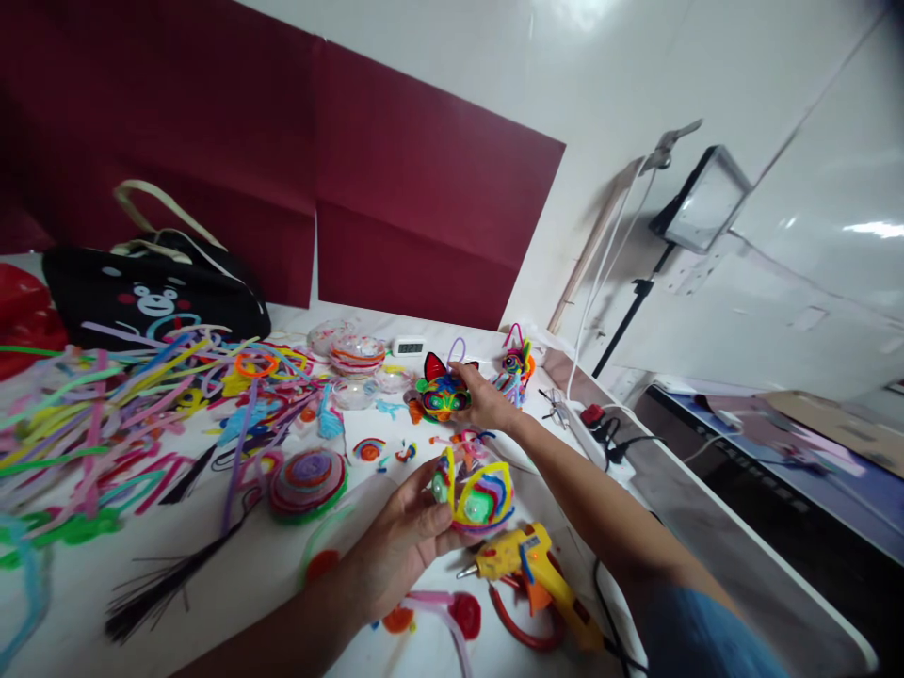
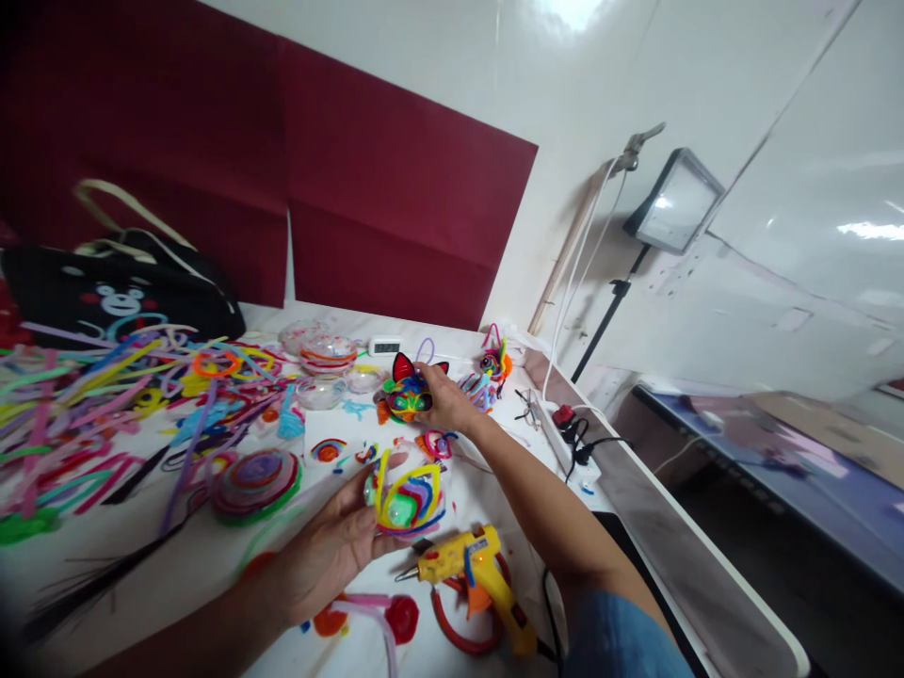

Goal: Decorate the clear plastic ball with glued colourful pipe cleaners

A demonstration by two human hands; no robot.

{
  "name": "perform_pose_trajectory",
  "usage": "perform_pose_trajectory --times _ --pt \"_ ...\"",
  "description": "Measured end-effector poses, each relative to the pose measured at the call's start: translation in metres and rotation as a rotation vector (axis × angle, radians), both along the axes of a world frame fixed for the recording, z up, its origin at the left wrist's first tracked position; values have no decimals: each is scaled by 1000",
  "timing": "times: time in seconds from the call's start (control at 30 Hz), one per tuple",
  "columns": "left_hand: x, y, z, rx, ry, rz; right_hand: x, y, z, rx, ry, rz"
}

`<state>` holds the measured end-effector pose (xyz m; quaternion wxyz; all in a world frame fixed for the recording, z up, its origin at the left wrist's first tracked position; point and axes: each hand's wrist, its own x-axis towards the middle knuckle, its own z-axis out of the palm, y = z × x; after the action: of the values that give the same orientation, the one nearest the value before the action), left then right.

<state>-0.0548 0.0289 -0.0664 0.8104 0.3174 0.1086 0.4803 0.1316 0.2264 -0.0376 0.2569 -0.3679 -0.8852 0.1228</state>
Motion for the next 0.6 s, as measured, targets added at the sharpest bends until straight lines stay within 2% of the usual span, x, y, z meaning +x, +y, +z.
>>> perform_pose_trajectory --times 0.6 --pt "1 -2 10 -2 -3 -9 2 -4 2 58 -13 12"
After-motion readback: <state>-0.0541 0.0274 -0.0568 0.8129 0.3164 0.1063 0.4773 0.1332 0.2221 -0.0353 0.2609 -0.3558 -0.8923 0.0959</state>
